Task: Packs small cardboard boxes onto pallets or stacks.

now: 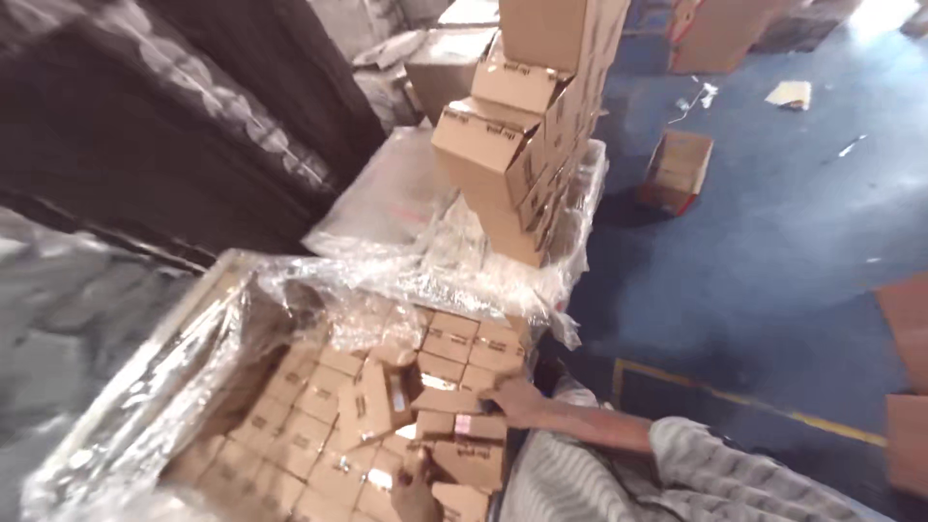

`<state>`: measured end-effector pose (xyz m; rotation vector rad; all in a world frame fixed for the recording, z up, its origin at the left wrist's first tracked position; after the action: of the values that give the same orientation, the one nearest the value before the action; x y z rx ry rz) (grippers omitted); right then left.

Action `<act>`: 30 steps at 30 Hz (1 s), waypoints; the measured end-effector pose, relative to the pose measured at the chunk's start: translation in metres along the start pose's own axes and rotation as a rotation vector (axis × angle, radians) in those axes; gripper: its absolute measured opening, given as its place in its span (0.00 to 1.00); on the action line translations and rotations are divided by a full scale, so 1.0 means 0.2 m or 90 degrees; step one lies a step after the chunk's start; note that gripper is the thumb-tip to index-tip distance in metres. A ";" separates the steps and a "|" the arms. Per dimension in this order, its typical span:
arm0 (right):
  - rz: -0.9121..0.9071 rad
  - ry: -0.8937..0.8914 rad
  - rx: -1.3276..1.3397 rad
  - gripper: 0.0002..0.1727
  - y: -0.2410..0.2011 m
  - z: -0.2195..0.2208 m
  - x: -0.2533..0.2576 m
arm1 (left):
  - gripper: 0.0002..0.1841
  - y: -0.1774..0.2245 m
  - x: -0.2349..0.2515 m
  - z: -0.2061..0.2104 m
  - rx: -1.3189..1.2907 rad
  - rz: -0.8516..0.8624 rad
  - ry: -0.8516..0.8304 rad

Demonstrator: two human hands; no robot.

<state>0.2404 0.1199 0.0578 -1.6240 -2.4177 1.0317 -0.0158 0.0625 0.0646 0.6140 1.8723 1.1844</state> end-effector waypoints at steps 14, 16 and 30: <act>-0.158 0.808 -0.149 0.15 0.47 -2.65 -0.59 | 0.13 2.40 -0.50 1.62 -0.265 0.550 -0.342; -0.016 0.713 -0.177 0.20 0.62 -3.03 -0.50 | 0.15 2.67 -0.44 1.98 -0.231 0.507 -0.335; 0.135 0.548 -0.259 0.34 1.18 -3.16 -0.13 | 0.33 2.77 -0.07 3.02 0.174 0.504 -0.374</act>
<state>0.6892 0.4647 0.4264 -1.9113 -1.9247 -0.2015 0.4849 0.5973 0.4319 1.7557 1.2966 1.0315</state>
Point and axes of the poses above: each hand's wrist, its own x-axis towards the middle knuckle, its own z-axis out of the palm, y = z × x, the point moved 5 cm from there along x, towards the middle knuckle, and after that the axes turned 8 degrees about -x, right-handed, at the moved point
